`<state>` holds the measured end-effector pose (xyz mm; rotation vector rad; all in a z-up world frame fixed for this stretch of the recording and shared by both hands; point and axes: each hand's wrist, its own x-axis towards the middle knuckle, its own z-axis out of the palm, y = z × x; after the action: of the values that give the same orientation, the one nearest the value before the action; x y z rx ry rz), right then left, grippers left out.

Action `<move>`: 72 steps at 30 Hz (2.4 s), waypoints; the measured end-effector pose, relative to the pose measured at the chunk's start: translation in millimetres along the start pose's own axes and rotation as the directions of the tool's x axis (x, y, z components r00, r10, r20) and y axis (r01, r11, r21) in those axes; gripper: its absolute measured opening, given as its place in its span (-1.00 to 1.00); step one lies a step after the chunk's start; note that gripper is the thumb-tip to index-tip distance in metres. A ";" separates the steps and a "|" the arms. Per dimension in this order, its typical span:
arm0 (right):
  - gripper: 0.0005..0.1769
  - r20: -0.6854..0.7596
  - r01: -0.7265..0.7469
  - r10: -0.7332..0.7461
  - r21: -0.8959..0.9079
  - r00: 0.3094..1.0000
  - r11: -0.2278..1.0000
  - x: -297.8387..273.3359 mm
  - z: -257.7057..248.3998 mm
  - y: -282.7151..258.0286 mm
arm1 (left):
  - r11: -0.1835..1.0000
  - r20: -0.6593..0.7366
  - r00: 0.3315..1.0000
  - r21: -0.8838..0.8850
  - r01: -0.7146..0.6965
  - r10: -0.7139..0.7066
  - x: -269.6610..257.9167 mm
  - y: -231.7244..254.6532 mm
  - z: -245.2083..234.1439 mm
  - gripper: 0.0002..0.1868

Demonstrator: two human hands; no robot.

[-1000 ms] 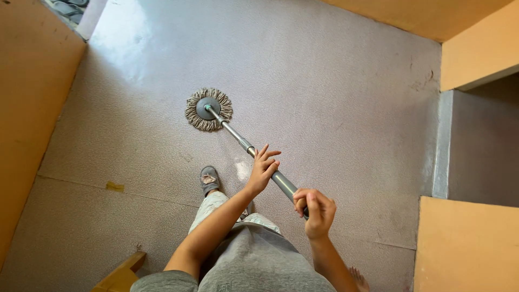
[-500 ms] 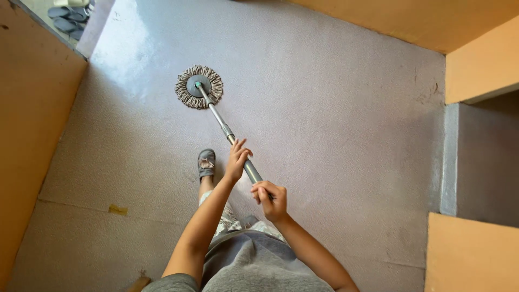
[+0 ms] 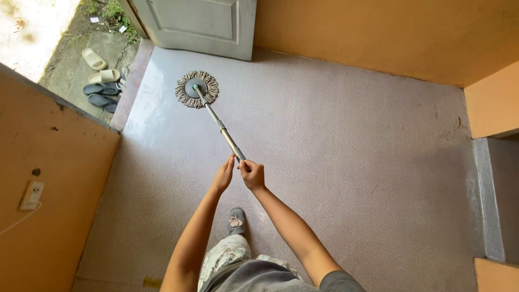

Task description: The person uses a mop to clean a tiled floor in a room with orange walls. They move the mop back and forth across the surface, covering the area near a doorway and a small ledge.

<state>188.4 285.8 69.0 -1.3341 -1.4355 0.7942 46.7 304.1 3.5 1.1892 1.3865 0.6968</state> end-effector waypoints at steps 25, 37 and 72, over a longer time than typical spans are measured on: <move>-0.68 -0.222 -0.268 0.299 0.160 0.928 0.950 -250.3 -259.6 -154.5 | 0.624 0.450 0.580 0.061 -0.779 0.679 -145.1 7.8 235.5 -0.47; -0.70 -0.228 -0.105 0.125 0.097 0.966 0.990 -366.0 -313.6 -224.2 | 0.584 0.647 0.382 -0.121 -0.803 0.660 -274.6 41.4 276.0 -0.44; -0.76 -0.387 -0.105 0.077 -0.053 0.919 0.993 127.4 -34.4 16.8 | 0.969 0.197 0.962 -0.199 -0.149 0.189 157.9 70.6 29.2 -0.60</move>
<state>237.3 407.3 92.1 -1.5248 -1.1046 0.5034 114.3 465.9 5.2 1.2075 1.0272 0.7740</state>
